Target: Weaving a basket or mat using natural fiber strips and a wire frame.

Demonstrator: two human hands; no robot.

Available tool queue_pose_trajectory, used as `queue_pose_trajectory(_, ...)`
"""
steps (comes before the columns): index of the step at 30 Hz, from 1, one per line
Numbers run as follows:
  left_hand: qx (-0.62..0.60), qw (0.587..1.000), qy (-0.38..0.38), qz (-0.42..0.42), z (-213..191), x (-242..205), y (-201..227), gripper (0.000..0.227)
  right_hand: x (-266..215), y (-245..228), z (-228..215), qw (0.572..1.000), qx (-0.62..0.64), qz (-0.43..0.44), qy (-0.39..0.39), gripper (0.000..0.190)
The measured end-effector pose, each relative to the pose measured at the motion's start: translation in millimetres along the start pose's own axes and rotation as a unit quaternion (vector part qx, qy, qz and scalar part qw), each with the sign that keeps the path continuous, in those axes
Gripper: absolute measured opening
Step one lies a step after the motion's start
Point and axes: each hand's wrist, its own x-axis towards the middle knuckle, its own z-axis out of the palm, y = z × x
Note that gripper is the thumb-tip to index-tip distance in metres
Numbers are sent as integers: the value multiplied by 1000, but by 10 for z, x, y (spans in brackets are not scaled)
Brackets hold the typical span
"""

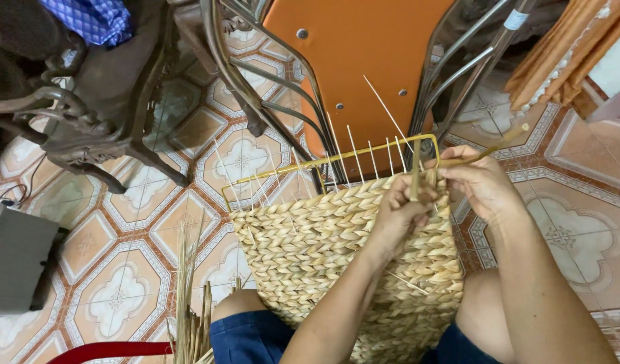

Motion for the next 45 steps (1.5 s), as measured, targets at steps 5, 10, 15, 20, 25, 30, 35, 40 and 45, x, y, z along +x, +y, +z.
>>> queue_pose_trajectory(5, 53, 994, 6, -97, -14, -291, 328, 39, -37, -18, -11, 999, -28, -23, -11, 21)
queue_pose_trajectory(10, 165, 984, 20, 62, -296, -814, 343, 26, -302, -212, 129, 977, -189, -81, 49, 23)
queue_pose_trajectory(15, 345, 888, -19, 303, -717, -1293, 63, 27, -395, -243, 111, 909, -357, -202, 69, 28)
queue_pose_trajectory(20, 371, 917, -113, 97, -316, -1109, 557, 24, -176, -205, 224, 876, -437, -198, 45, 21)
queue_pose_trajectory(25, 462, 886, 41, -4, -4, -199, 840, 32, -71, -254, 363, 858, -464, -217, 41, 19)
queue_pose_trajectory(30, 629, 771, 84, -46, -9, 522, 449, 24, -19, -213, 300, 890, -441, -103, 49, 19)
queue_pose_trajectory(35, 594, 792, 117, 79, 46, 454, 315, 21, 119, -75, 87, 942, -319, -92, 54, 17)
queue_pose_trajectory(40, 622, 744, 63, 236, -73, 319, 139, 22, 39, -164, 260, 942, -308, -115, 64, 16)
queue_pose_trajectory(45, 716, 686, 110, 63, 96, 140, 512, 40, -18, -281, 400, 884, -466, -32, 21, 22)
